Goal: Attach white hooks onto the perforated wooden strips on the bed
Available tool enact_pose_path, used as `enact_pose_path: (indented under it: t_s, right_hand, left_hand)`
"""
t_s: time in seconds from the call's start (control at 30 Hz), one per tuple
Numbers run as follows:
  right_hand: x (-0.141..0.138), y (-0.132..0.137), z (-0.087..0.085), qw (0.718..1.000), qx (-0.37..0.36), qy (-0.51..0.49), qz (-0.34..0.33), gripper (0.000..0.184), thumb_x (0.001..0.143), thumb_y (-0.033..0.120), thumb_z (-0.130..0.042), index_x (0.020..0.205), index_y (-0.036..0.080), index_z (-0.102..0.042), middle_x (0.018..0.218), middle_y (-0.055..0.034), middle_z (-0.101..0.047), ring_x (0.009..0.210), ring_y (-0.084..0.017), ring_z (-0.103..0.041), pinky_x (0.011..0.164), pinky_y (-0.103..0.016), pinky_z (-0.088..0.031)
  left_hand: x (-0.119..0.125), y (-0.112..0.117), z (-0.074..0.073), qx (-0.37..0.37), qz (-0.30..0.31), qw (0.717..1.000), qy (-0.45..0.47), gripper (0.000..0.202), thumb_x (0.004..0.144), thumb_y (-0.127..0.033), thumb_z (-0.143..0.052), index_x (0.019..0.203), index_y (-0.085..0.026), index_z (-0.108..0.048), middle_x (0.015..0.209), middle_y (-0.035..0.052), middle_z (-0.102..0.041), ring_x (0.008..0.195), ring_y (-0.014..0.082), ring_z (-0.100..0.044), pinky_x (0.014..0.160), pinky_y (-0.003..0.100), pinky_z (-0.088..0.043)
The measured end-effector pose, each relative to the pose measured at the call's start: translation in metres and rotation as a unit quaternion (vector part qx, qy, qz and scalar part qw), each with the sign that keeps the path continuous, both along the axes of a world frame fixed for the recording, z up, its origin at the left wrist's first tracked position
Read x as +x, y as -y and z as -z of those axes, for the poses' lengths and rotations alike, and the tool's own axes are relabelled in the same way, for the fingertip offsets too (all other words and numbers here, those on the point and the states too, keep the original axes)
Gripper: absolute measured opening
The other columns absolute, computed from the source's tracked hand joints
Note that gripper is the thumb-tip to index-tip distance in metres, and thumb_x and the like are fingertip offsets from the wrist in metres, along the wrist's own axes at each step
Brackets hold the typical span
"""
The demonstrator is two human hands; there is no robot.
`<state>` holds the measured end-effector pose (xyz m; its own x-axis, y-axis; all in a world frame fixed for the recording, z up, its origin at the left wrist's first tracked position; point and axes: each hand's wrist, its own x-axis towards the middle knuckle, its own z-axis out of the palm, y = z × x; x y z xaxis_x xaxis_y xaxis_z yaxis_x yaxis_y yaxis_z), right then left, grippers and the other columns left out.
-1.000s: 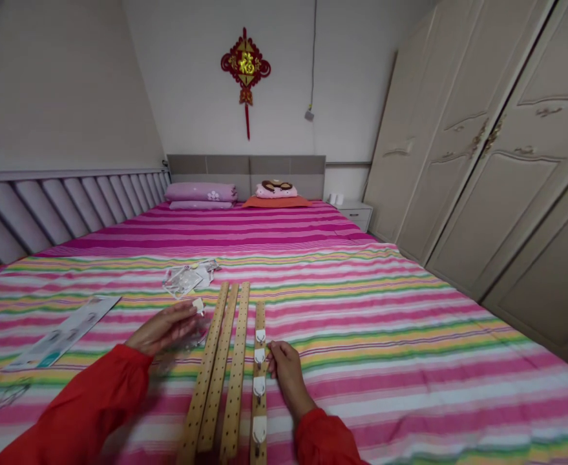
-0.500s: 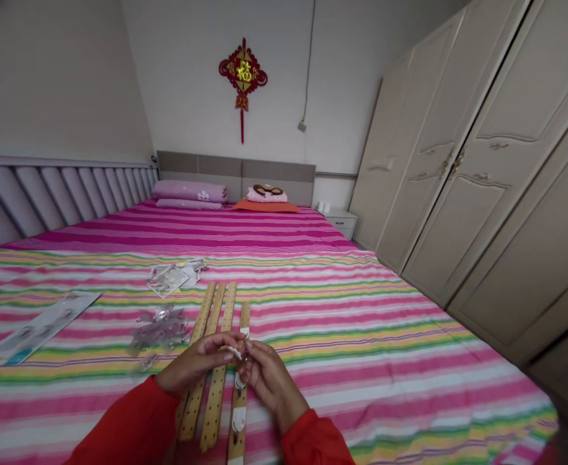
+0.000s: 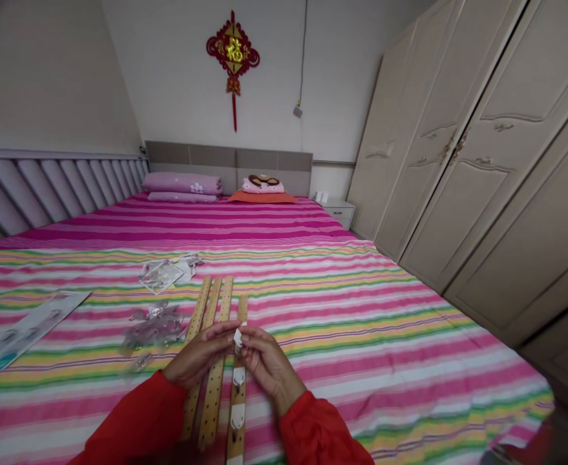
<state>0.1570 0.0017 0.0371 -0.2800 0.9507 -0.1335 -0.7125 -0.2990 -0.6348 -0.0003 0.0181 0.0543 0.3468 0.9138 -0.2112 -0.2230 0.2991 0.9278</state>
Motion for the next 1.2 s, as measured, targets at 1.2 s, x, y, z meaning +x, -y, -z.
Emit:
enact_pose_path:
  t_s: [1.2]
  right_hand:
    - [-0.019, -0.104, 0.052, 0.937, -0.030, 0.295, 0.186, 0.019, 0.056, 0.026, -0.067, 0.052, 0.019, -0.050, 0.033, 0.0071, -0.048, 0.029, -0.007, -0.040, 0.031, -0.018, -0.030]
  left_hand:
    - [0.026, -0.085, 0.033, 0.187, -0.138, 0.814, -0.533, 0.017, 0.081, -0.023, -0.052, 0.092, -0.023, -0.065, 0.085, -0.0001, -0.073, 0.080, 0.0154, -0.064, 0.067, 0.024, -0.039]
